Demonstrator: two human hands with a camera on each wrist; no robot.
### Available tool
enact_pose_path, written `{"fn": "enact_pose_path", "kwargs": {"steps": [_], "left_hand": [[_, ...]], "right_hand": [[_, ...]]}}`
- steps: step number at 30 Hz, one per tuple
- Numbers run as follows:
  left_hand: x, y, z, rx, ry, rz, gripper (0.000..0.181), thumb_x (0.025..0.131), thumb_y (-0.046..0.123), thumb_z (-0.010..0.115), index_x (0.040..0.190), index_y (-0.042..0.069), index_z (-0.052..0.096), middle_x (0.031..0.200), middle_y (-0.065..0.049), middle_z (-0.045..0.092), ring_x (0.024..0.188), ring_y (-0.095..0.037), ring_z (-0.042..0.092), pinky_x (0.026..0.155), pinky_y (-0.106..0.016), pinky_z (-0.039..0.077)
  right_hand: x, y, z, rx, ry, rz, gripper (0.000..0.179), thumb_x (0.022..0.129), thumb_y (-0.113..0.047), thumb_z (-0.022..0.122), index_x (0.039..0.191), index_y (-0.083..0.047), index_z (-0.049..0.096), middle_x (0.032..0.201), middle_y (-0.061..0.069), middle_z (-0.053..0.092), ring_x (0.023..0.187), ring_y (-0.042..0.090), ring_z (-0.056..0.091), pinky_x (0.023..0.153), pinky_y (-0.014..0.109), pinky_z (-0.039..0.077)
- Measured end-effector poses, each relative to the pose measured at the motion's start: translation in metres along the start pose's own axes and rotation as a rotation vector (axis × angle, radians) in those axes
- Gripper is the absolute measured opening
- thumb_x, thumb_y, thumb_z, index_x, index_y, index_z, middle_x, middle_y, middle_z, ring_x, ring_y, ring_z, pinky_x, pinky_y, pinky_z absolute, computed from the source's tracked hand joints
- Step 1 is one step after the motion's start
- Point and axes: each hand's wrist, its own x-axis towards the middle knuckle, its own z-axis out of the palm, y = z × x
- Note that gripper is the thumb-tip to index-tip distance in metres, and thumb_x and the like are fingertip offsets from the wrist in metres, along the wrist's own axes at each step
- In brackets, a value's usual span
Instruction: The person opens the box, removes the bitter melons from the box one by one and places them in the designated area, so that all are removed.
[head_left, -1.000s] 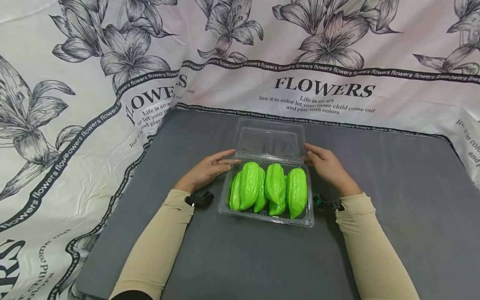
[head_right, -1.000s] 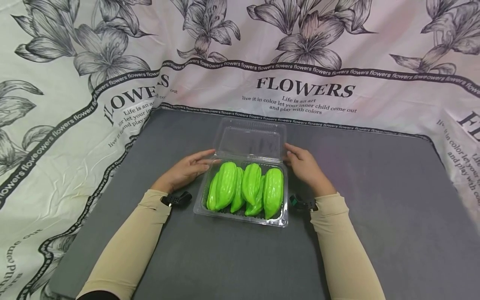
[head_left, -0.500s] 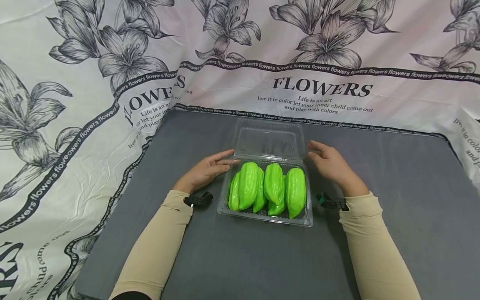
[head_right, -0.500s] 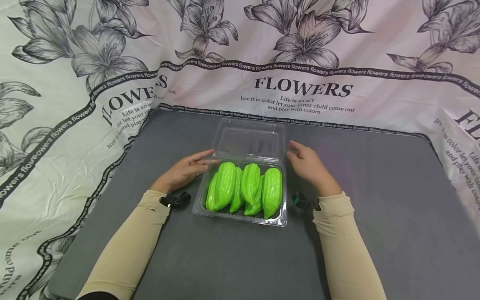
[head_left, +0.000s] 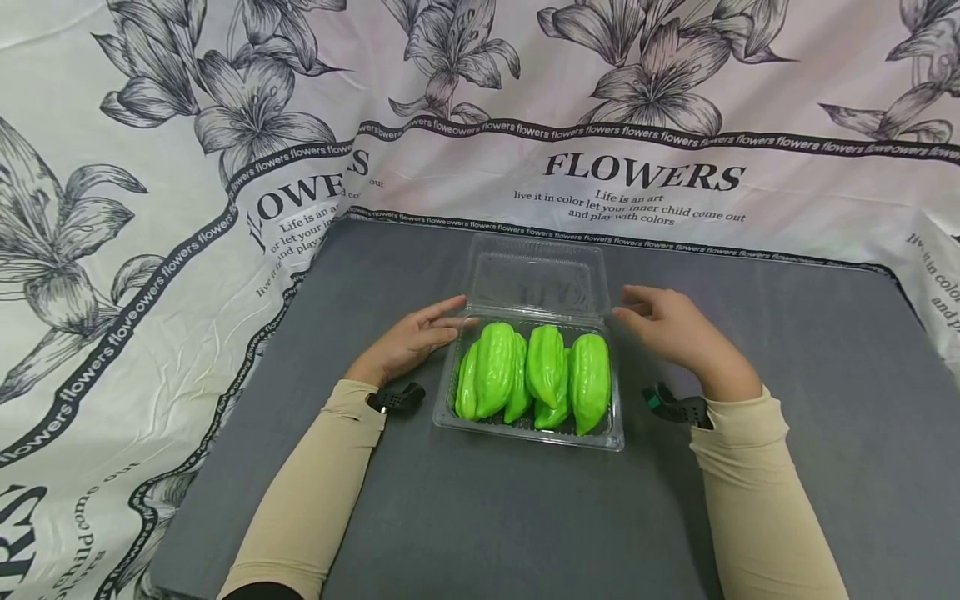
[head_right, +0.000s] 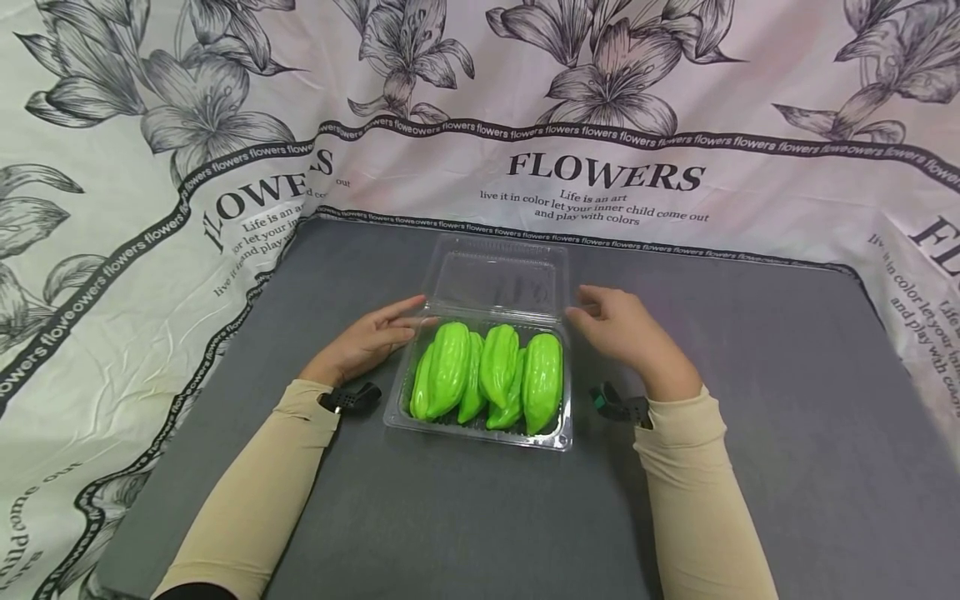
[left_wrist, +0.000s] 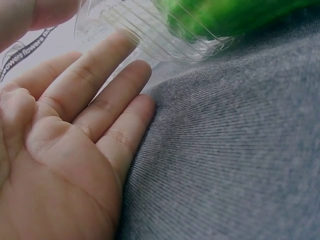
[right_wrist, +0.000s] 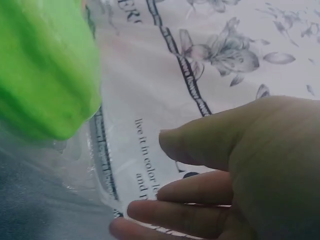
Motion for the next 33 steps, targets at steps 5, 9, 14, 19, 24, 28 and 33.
{"fn": "enact_pose_path", "kwargs": {"steps": [5,9,14,19,24,28,33], "left_hand": [[0.0,0.001,0.001,-0.026,0.014,-0.008,0.066,0.109,0.006,0.054,0.168,0.013,0.027,0.158,-0.024,0.049,0.156,-0.03,0.035,0.129,-0.046,0.023],[0.0,0.003,0.002,-0.06,0.021,-0.012,0.065,0.109,0.004,0.054,0.168,0.012,0.027,0.159,-0.025,0.047,0.156,-0.032,0.034,0.129,-0.047,0.022],[-0.001,0.003,0.001,-0.07,0.021,-0.013,0.066,0.108,0.003,0.054,0.168,0.012,0.027,0.16,-0.026,0.045,0.157,-0.033,0.032,0.13,-0.049,0.02],[-0.001,0.001,0.0,-0.077,0.018,-0.011,0.067,0.108,0.003,0.054,0.168,0.011,0.026,0.16,-0.027,0.044,0.157,-0.033,0.032,0.13,-0.05,0.02],[-0.001,0.001,0.0,-0.081,0.021,-0.012,0.067,0.108,0.002,0.054,0.168,0.011,0.025,0.16,-0.026,0.045,0.157,-0.033,0.032,0.13,-0.049,0.019],[-0.001,0.002,-0.001,-0.081,0.016,-0.014,0.068,0.108,0.003,0.054,0.169,0.011,0.024,0.16,-0.026,0.044,0.157,-0.034,0.031,0.13,-0.049,0.019],[0.0,0.001,-0.001,-0.081,0.013,-0.016,0.068,0.108,0.003,0.054,0.169,0.012,0.025,0.16,-0.026,0.045,0.157,-0.033,0.032,0.13,-0.049,0.019]], "right_hand": [[-0.006,-0.008,0.0,-0.073,-0.022,-0.011,0.067,0.11,-0.04,0.052,0.153,0.012,0.044,0.142,0.033,0.059,0.129,0.05,0.059,0.101,0.063,0.051],[-0.01,-0.014,-0.001,-0.125,-0.032,-0.021,0.066,0.11,-0.04,0.054,0.149,0.013,0.049,0.138,0.033,0.062,0.126,0.051,0.061,0.1,0.064,0.051],[-0.017,-0.023,0.0,-0.157,-0.058,-0.033,0.066,0.108,-0.042,0.058,0.144,0.013,0.055,0.133,0.031,0.066,0.12,0.048,0.065,0.098,0.063,0.052],[-0.02,-0.031,0.005,-0.172,-0.097,-0.057,0.068,0.104,-0.045,0.064,0.14,0.013,0.059,0.122,0.026,0.072,0.108,0.039,0.07,0.091,0.057,0.056],[-0.02,-0.035,0.01,-0.179,-0.114,-0.054,0.044,0.1,-0.044,0.07,0.096,-0.001,0.067,0.081,0.006,0.063,0.071,0.02,0.058,0.065,0.039,0.049],[-0.022,-0.038,0.013,-0.178,-0.126,-0.037,0.049,0.098,-0.045,0.073,0.073,-0.013,0.044,0.066,-0.002,0.039,0.059,0.015,0.039,0.057,0.033,0.035],[-0.026,-0.044,0.017,-0.185,-0.133,-0.027,0.05,0.096,-0.043,0.075,0.072,-0.014,0.042,0.062,-0.005,0.035,0.056,0.014,0.036,0.055,0.032,0.034]]}}
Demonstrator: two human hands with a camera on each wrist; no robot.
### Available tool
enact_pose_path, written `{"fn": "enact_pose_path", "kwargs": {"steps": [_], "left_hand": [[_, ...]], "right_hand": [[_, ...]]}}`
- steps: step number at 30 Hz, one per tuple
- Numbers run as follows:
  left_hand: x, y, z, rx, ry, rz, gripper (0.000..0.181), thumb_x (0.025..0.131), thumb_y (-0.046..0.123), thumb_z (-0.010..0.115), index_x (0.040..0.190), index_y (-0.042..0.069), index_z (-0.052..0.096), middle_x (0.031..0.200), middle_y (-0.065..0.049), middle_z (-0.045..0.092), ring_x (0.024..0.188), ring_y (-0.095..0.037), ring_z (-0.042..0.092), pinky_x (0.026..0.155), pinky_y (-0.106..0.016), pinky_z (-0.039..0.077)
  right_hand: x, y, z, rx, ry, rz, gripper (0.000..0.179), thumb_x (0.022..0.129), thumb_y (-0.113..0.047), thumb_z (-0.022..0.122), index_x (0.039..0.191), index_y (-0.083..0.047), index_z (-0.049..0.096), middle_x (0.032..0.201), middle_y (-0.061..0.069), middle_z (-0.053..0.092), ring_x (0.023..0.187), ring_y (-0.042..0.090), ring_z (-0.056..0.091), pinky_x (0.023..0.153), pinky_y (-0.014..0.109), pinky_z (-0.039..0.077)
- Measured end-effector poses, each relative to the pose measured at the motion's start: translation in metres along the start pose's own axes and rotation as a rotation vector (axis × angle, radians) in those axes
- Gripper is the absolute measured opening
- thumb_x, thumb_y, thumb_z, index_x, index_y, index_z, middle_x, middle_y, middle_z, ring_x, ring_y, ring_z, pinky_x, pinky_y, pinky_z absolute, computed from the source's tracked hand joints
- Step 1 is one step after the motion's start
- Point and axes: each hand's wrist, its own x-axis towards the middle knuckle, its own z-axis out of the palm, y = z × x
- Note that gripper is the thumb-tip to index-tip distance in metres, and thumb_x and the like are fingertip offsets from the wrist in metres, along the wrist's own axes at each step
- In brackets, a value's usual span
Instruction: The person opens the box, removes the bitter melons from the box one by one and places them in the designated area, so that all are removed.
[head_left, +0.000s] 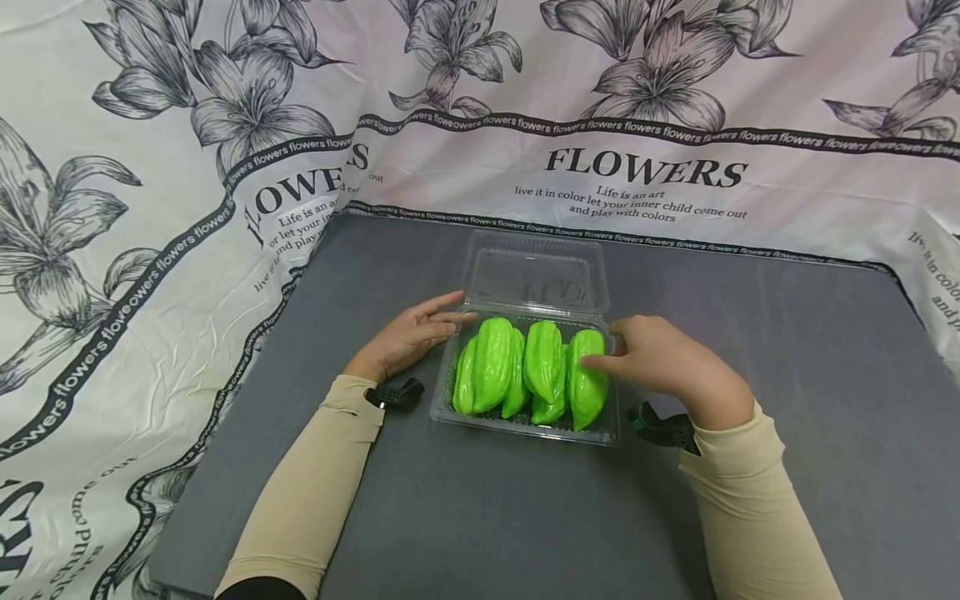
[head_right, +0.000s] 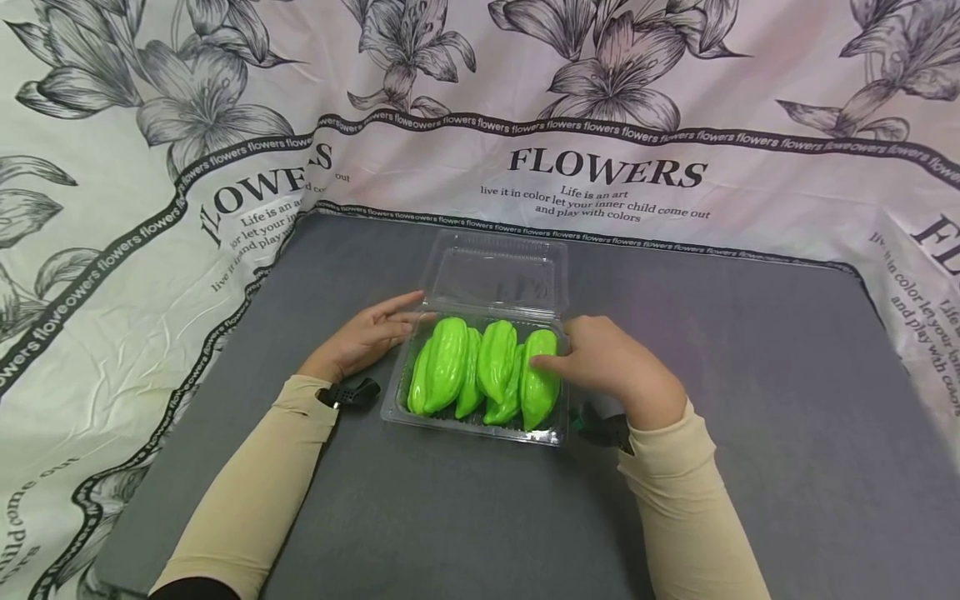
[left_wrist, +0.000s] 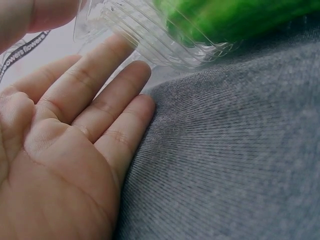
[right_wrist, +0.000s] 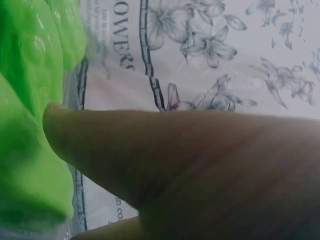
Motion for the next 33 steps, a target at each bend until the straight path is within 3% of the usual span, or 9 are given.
{"fn": "enact_pose_path", "kwargs": {"steps": [13,33], "left_hand": [[0.0,-0.004,-0.001,0.01,-0.003,-0.007,0.067,0.108,0.004,0.054,0.169,0.014,0.026,0.161,-0.024,0.045,0.157,-0.033,0.031,0.13,-0.05,0.019],[0.0,0.002,0.002,0.011,0.004,0.0,0.068,0.108,0.001,0.053,0.169,0.011,0.023,0.161,-0.027,0.042,0.157,-0.035,0.032,0.13,-0.049,0.018]], "right_hand": [[-0.006,-0.021,0.012,-0.103,-0.012,0.091,0.059,0.095,-0.051,0.072,0.056,-0.02,0.041,0.057,-0.008,0.031,0.051,0.014,0.039,0.054,0.032,0.04],[-0.004,-0.025,0.01,-0.06,-0.011,0.075,0.044,0.093,-0.033,0.073,0.063,-0.016,0.045,0.059,-0.007,0.037,0.052,0.014,0.041,0.056,0.031,0.042]]}}
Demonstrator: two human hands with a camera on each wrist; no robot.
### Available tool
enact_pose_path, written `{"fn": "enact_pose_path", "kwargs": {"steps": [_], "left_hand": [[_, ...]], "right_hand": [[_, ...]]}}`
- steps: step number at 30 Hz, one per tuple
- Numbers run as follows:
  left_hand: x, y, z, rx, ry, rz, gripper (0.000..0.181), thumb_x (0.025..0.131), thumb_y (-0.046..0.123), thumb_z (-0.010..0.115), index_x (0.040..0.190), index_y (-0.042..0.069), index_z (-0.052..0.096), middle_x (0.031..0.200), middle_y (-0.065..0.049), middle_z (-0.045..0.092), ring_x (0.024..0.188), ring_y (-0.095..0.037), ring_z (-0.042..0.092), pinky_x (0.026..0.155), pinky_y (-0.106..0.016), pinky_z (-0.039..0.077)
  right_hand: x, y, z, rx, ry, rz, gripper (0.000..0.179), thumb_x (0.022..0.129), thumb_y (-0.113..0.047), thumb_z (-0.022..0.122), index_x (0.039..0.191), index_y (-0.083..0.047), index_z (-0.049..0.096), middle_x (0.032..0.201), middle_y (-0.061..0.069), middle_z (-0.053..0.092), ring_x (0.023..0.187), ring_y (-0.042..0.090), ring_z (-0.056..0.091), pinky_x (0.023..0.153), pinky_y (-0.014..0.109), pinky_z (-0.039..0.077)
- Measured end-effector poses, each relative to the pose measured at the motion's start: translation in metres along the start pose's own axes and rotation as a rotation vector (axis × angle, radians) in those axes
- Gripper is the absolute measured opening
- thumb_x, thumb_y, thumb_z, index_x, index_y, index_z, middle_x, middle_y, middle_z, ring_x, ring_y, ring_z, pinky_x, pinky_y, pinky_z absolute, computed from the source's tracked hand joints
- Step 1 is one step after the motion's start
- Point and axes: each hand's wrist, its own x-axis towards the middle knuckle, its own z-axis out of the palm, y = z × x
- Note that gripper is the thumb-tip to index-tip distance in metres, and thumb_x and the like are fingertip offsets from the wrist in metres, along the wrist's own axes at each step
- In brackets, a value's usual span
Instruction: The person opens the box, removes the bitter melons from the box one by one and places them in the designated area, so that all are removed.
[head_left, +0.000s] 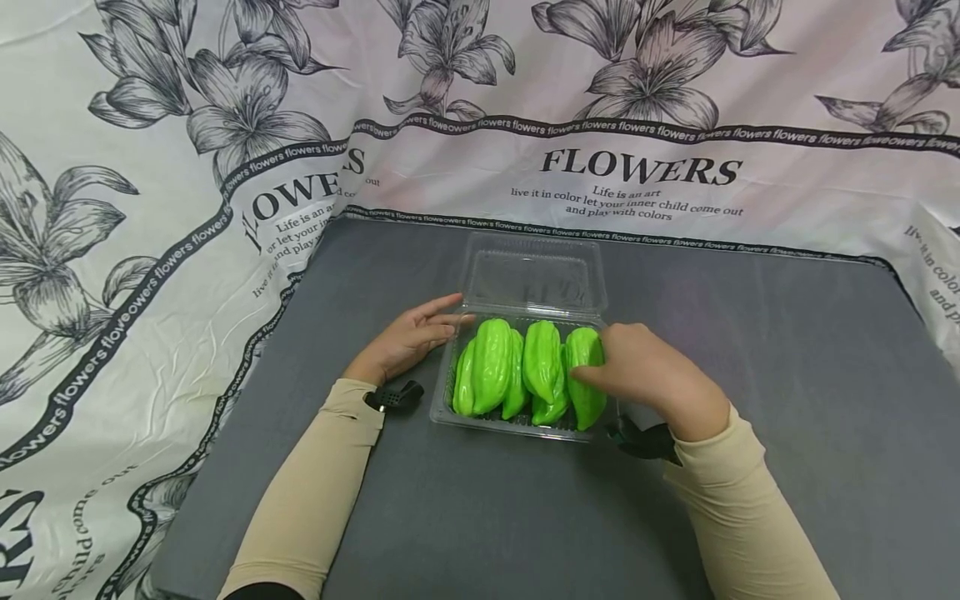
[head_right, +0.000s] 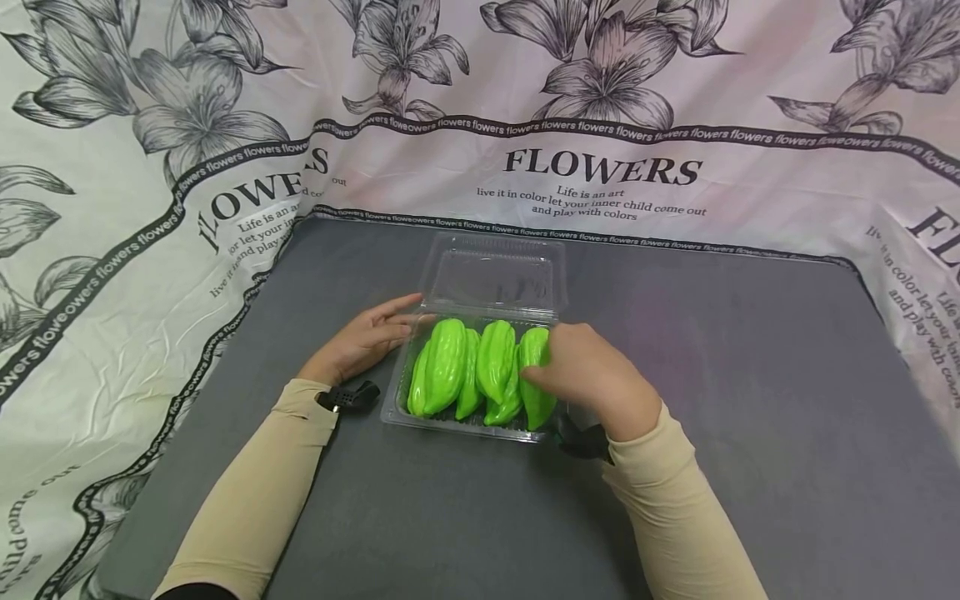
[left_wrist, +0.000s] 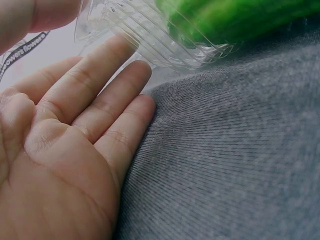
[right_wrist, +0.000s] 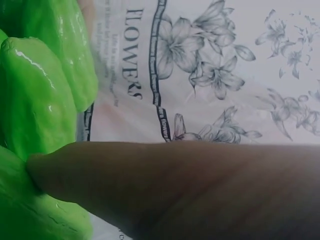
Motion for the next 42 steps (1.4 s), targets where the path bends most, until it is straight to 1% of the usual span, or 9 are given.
{"fn": "enact_pose_path", "kwargs": {"steps": [3,9,13,18,22,23,25,31,42], "left_hand": [[0.0,-0.001,0.0,-0.001,-0.001,0.001,0.068,0.108,0.002,0.053,0.169,0.011,0.023,0.161,-0.027,0.043,0.156,-0.035,0.032,0.13,-0.049,0.018],[0.0,0.0,0.0,-0.005,0.002,0.003,0.069,0.107,0.002,0.055,0.169,0.011,0.024,0.161,-0.027,0.043,0.156,-0.035,0.032,0.13,-0.05,0.018],[0.0,0.001,0.001,-0.006,0.007,0.003,0.069,0.107,0.0,0.054,0.168,0.01,0.024,0.161,-0.028,0.043,0.156,-0.035,0.033,0.13,-0.049,0.019],[0.0,0.0,-0.001,-0.008,0.009,0.003,0.069,0.107,0.0,0.054,0.168,0.01,0.024,0.161,-0.028,0.043,0.156,-0.035,0.032,0.13,-0.049,0.019],[0.0,-0.001,-0.001,0.003,0.001,-0.001,0.069,0.108,0.002,0.054,0.169,0.011,0.024,0.161,-0.025,0.044,0.157,-0.034,0.032,0.13,-0.049,0.019],[0.0,-0.001,-0.001,0.006,0.001,-0.003,0.069,0.108,0.003,0.055,0.169,0.012,0.025,0.161,-0.025,0.044,0.157,-0.033,0.032,0.13,-0.049,0.02],[0.0,-0.001,0.0,0.009,-0.004,-0.004,0.069,0.108,0.003,0.055,0.169,0.012,0.024,0.161,-0.024,0.044,0.157,-0.033,0.032,0.13,-0.049,0.019],[0.002,-0.001,-0.002,0.005,-0.006,0.0,0.069,0.107,0.003,0.055,0.169,0.012,0.024,0.162,-0.025,0.044,0.157,-0.034,0.031,0.13,-0.049,0.02],[0.001,-0.002,-0.001,0.003,0.009,-0.008,0.07,0.107,0.003,0.056,0.169,0.013,0.025,0.162,-0.024,0.044,0.156,-0.033,0.033,0.13,-0.049,0.021]], "right_hand": [[-0.001,0.001,-0.002,0.007,-0.004,0.002,0.041,0.093,-0.033,0.073,0.068,-0.014,0.048,0.06,-0.005,0.039,0.053,0.014,0.043,0.056,0.032,0.042],[-0.004,0.002,-0.006,0.01,0.044,-0.02,0.036,0.093,-0.033,0.073,0.074,-0.013,0.05,0.065,-0.004,0.041,0.059,0.017,0.046,0.059,0.033,0.042],[-0.004,0.002,-0.007,0.004,0.096,-0.036,0.032,0.092,-0.033,0.074,0.089,-0.003,0.062,0.064,-0.004,0.041,0.058,0.017,0.045,0.058,0.034,0.042],[-0.002,0.007,-0.012,0.031,0.121,-0.032,0.049,0.093,-0.034,0.073,0.118,0.007,0.065,0.066,0.0,0.051,0.059,0.017,0.05,0.058,0.034,0.044],[-0.002,0.018,-0.021,0.088,0.136,-0.007,0.069,0.095,-0.036,0.072,0.142,0.011,0.053,0.08,0.008,0.067,0.067,0.02,0.059,0.061,0.034,0.048],[-0.002,0.021,-0.023,0.097,0.148,-0.002,0.071,0.096,-0.036,0.072,0.144,0.011,0.052,0.082,0.009,0.069,0.069,0.02,0.06,0.061,0.034,0.049],[-0.002,0.027,-0.027,0.107,0.175,0.004,0.073,0.097,-0.038,0.073,0.146,0.011,0.05,0.09,0.012,0.072,0.074,0.022,0.062,0.063,0.034,0.05],[-0.001,0.04,-0.035,0.114,0.249,-0.009,0.073,0.097,-0.039,0.074,0.147,0.009,0.051,0.093,0.013,0.073,0.076,0.024,0.064,0.064,0.035,0.05],[0.014,0.06,-0.032,0.151,0.353,0.001,0.072,0.099,-0.037,0.071,0.15,0.01,0.049,0.099,0.021,0.074,0.074,0.027,0.066,0.061,0.035,0.051]]}}
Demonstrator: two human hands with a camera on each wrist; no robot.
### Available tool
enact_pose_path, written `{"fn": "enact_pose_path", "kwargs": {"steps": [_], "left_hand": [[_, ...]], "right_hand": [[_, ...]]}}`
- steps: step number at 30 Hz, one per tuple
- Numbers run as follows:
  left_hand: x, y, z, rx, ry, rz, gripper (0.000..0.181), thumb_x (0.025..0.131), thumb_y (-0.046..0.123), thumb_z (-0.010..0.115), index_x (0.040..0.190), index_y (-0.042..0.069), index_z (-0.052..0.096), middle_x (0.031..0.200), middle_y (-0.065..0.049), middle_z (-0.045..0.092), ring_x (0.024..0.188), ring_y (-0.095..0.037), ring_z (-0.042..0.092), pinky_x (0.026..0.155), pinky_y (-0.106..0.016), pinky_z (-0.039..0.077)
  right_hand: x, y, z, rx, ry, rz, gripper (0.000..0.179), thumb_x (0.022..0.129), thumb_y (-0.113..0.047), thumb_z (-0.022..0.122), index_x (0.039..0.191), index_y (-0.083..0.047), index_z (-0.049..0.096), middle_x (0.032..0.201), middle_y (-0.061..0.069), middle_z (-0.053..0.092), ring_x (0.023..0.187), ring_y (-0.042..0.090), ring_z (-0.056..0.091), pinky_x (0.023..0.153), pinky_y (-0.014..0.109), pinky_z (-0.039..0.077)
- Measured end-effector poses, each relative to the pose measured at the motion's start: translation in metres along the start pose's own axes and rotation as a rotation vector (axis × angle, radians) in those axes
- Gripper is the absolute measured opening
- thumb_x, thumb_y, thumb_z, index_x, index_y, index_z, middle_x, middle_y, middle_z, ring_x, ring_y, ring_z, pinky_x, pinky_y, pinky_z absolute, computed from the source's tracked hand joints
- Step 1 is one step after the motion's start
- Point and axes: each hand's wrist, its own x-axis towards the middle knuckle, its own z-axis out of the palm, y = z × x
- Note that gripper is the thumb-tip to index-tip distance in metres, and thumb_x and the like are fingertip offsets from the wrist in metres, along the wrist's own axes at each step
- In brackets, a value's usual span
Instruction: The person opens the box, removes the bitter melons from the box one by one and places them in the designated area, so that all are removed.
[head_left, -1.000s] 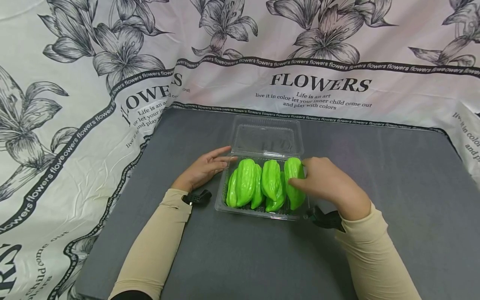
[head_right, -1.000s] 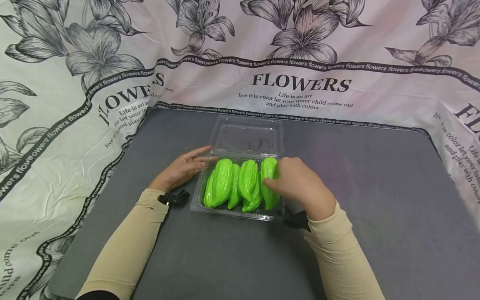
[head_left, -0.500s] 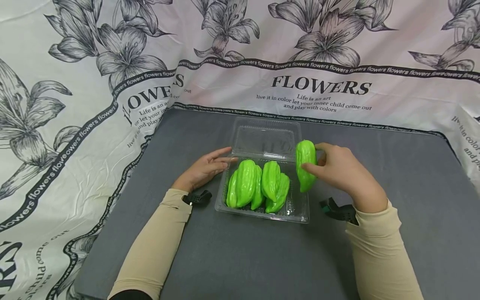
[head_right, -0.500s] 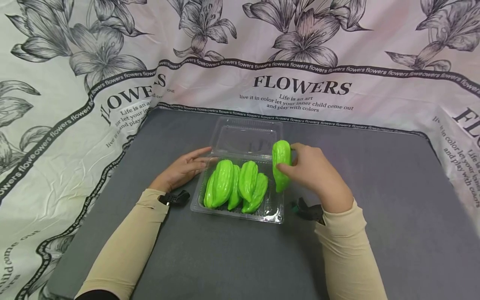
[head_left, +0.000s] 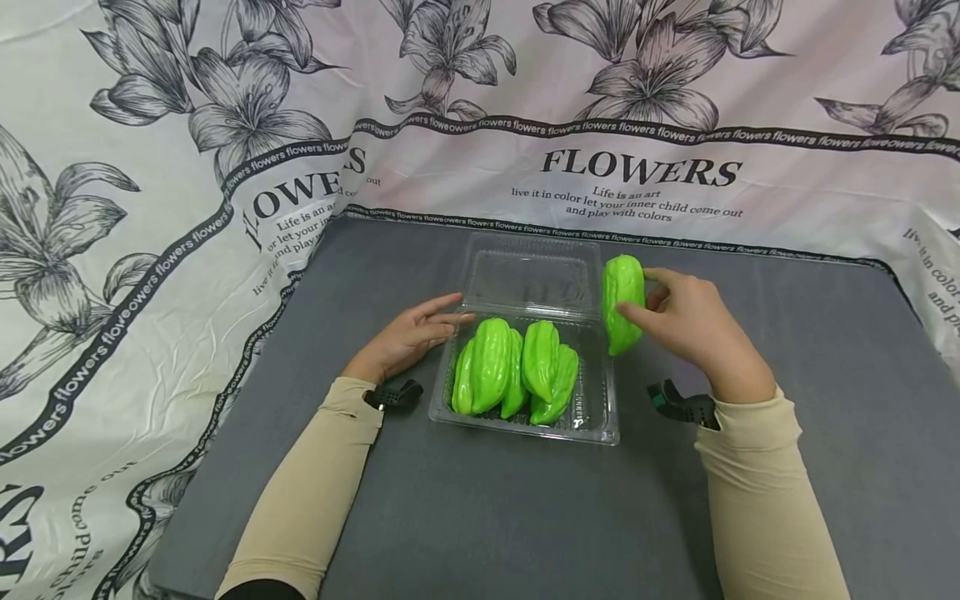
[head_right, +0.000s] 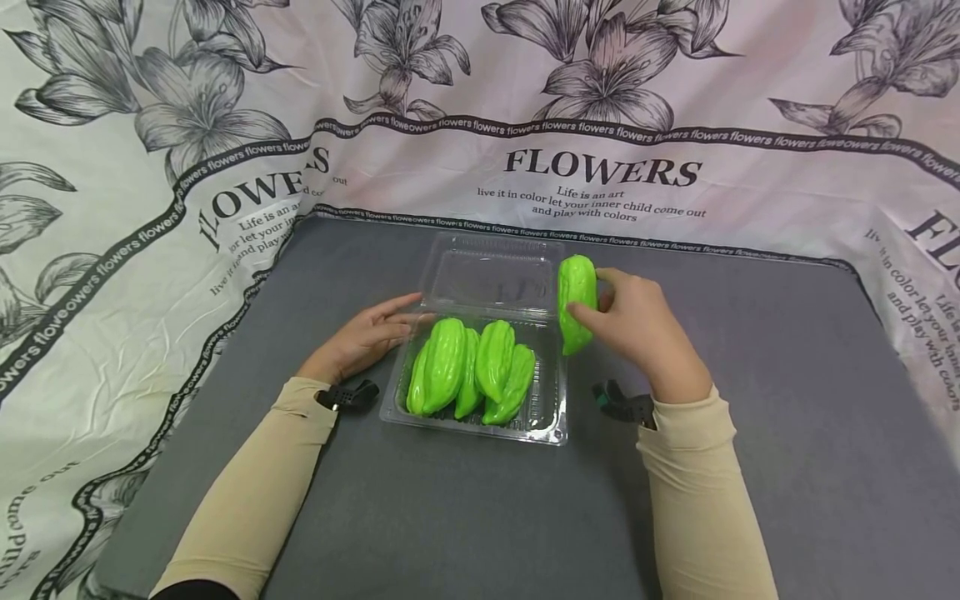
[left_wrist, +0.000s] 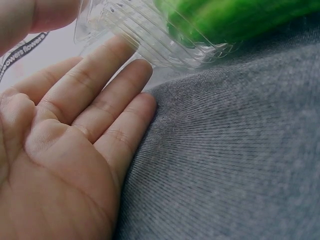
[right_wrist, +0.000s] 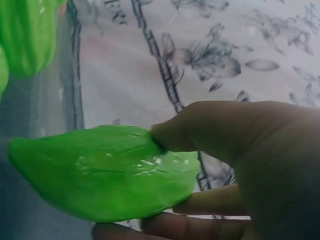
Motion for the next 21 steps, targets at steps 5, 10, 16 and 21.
{"fn": "enact_pose_path", "kwargs": {"steps": [5,10,16,21], "left_hand": [[0.0,0.001,0.0,-0.013,0.006,-0.001,0.069,0.107,0.002,0.056,0.168,0.014,0.026,0.161,-0.025,0.044,0.156,-0.033,0.033,0.13,-0.048,0.02],[0.0,0.001,0.0,-0.013,0.005,0.002,0.069,0.107,0.003,0.056,0.168,0.015,0.027,0.161,-0.024,0.044,0.156,-0.032,0.034,0.13,-0.048,0.021],[-0.001,0.001,0.0,-0.009,0.002,-0.003,0.069,0.107,0.003,0.056,0.168,0.013,0.026,0.161,-0.025,0.045,0.156,-0.033,0.034,0.13,-0.049,0.02],[-0.001,0.001,0.0,-0.002,-0.004,-0.004,0.069,0.107,0.004,0.056,0.169,0.012,0.025,0.161,-0.024,0.045,0.156,-0.033,0.034,0.13,-0.049,0.02]], "right_hand": [[0.007,0.011,0.004,0.008,0.062,0.04,0.07,0.1,-0.038,0.068,0.146,0.012,0.052,0.1,0.023,0.072,0.075,0.028,0.063,0.06,0.035,0.048],[0.015,0.025,0.009,0.038,0.119,0.101,0.066,0.1,-0.039,0.062,0.145,0.008,0.055,0.108,0.026,0.072,0.085,0.033,0.065,0.064,0.037,0.049],[0.024,0.044,0.021,0.097,0.213,0.156,0.064,0.1,-0.041,0.061,0.143,0.005,0.058,0.112,0.028,0.073,0.09,0.036,0.07,0.063,0.033,0.051],[0.03,0.06,0.035,0.127,0.3,0.176,0.058,0.098,-0.039,0.061,0.135,0.005,0.066,0.108,0.026,0.074,0.088,0.035,0.07,0.06,0.028,0.05]]}}
